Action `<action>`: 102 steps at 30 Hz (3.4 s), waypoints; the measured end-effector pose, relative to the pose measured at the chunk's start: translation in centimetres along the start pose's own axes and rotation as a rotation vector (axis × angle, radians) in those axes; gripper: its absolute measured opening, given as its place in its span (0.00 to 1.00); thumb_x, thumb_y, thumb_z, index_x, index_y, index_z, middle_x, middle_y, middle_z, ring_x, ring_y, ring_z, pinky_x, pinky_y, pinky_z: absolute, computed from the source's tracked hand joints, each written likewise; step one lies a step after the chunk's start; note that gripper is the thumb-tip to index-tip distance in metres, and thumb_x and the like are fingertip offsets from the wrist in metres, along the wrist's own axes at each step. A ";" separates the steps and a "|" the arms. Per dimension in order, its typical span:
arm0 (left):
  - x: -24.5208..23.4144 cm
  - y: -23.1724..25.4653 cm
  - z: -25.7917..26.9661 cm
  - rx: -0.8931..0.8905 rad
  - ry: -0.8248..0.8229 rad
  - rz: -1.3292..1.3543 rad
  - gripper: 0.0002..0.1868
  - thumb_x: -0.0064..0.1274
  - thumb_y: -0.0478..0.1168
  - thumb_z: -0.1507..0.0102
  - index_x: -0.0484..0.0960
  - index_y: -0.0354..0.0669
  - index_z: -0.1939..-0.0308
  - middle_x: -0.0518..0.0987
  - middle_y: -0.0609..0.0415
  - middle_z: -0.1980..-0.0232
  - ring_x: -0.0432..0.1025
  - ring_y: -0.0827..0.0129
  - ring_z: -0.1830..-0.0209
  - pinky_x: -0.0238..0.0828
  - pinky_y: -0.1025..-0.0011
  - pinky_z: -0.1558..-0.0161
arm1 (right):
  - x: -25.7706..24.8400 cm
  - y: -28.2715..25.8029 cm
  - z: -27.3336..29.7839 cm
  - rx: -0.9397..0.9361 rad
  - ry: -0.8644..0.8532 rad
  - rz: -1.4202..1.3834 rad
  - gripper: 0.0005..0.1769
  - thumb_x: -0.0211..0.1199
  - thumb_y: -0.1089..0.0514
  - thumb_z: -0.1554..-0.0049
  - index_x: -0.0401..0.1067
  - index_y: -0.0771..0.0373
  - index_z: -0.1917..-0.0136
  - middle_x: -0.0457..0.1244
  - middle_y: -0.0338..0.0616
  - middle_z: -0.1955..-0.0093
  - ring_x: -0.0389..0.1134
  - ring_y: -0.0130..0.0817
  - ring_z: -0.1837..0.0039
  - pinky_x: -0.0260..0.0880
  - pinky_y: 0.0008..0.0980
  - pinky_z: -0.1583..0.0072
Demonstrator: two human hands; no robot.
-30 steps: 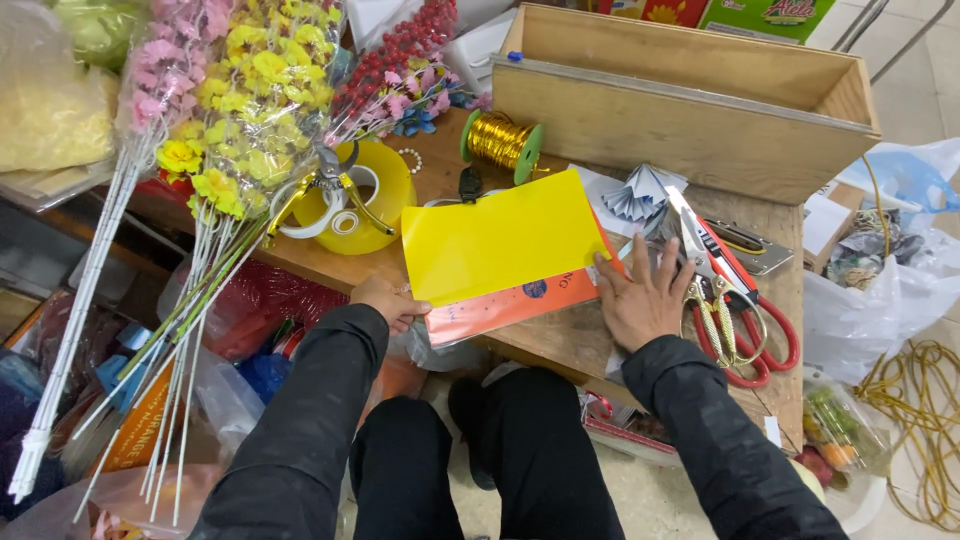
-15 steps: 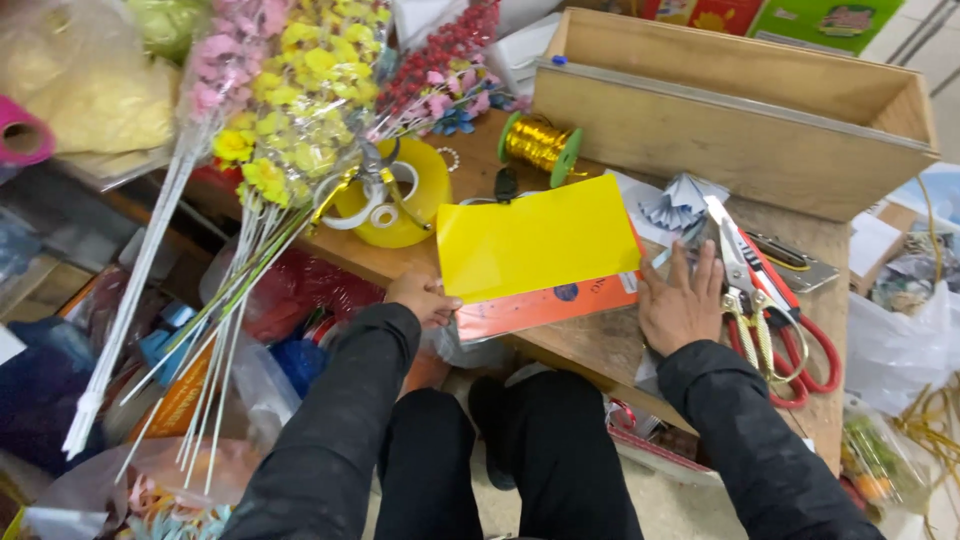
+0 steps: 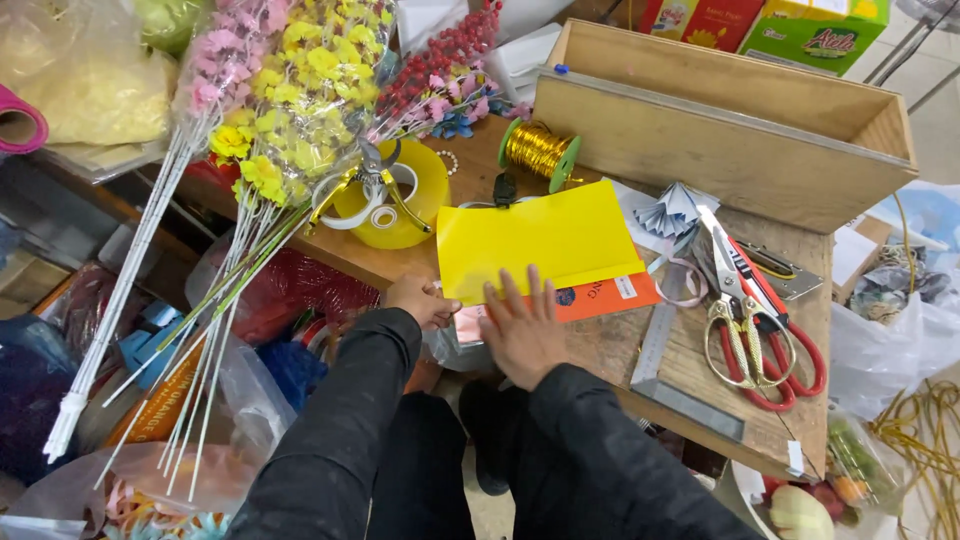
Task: Folding and creasing a yellow piece of paper and aligning it with an orange paper bag.
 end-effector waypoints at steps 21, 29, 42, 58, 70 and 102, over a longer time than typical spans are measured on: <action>-0.1 -5.6 -4.0 -0.032 -0.149 0.367 0.25 0.67 0.43 0.35 0.68 0.34 0.47 0.84 0.29 0.54 0.84 0.52 0.57 0.85 0.58 0.54 | 3.3 16.7 1.7 0.205 0.199 0.263 0.30 0.29 0.29 0.27 0.50 0.24 0.15 0.42 0.15 0.11 0.19 0.51 0.09 0.09 0.63 0.18; 1.5 -4.5 -4.3 0.058 0.119 0.199 0.20 0.72 0.41 0.41 0.76 0.41 0.54 0.86 0.43 0.63 0.82 0.67 0.75 0.84 0.73 0.75 | 3.6 14.6 2.1 0.322 0.217 0.442 0.30 0.30 0.31 0.27 0.51 0.23 0.15 0.43 0.15 0.11 0.19 0.51 0.09 0.10 0.61 0.18; 13.5 -1.6 -1.0 0.775 0.204 -0.954 0.33 0.32 0.53 0.24 0.54 0.41 0.19 0.45 0.38 0.15 0.36 0.41 0.15 0.20 0.43 0.20 | -0.7 5.9 0.0 0.155 0.015 0.189 0.35 0.31 0.35 0.32 0.45 0.37 0.14 0.41 0.28 0.12 0.25 0.59 0.12 0.20 0.67 0.19; 6.9 -0.8 1.8 0.388 0.076 -1.156 0.46 0.17 0.76 0.30 0.42 0.59 0.15 0.38 0.52 0.11 0.32 0.50 0.13 0.18 0.44 0.19 | -2.9 20.7 3.0 0.387 -0.161 0.442 0.42 0.14 0.25 0.32 0.36 0.40 0.12 0.36 0.23 0.11 0.17 0.54 0.12 0.02 0.61 0.20; 8.2 -7.2 -4.7 0.823 0.411 -1.139 0.20 0.39 0.57 0.26 0.80 0.51 0.45 0.78 0.49 0.45 0.64 0.53 0.30 0.49 0.51 0.28 | 2.3 15.5 4.6 0.421 0.270 -0.436 0.34 0.58 0.40 0.37 0.63 0.47 0.21 0.61 0.44 0.24 0.59 0.56 0.22 0.61 0.57 0.24; 9.8 -1.7 8.3 0.978 0.354 -1.017 0.21 0.47 0.52 0.29 0.79 0.47 0.37 0.81 0.41 0.49 0.77 0.47 0.46 0.69 0.55 0.43 | -9.4 2.0 4.2 0.887 0.228 -1.703 0.36 0.64 0.56 0.37 0.57 0.77 0.24 0.61 0.62 0.42 0.71 0.52 0.40 0.78 0.55 0.40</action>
Point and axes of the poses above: each hand's wrist, its own z-axis away from the middle knuckle, its own x-axis out of the palm, y = z × x, the point moved 1 cm from there along -z, towards the middle knuckle
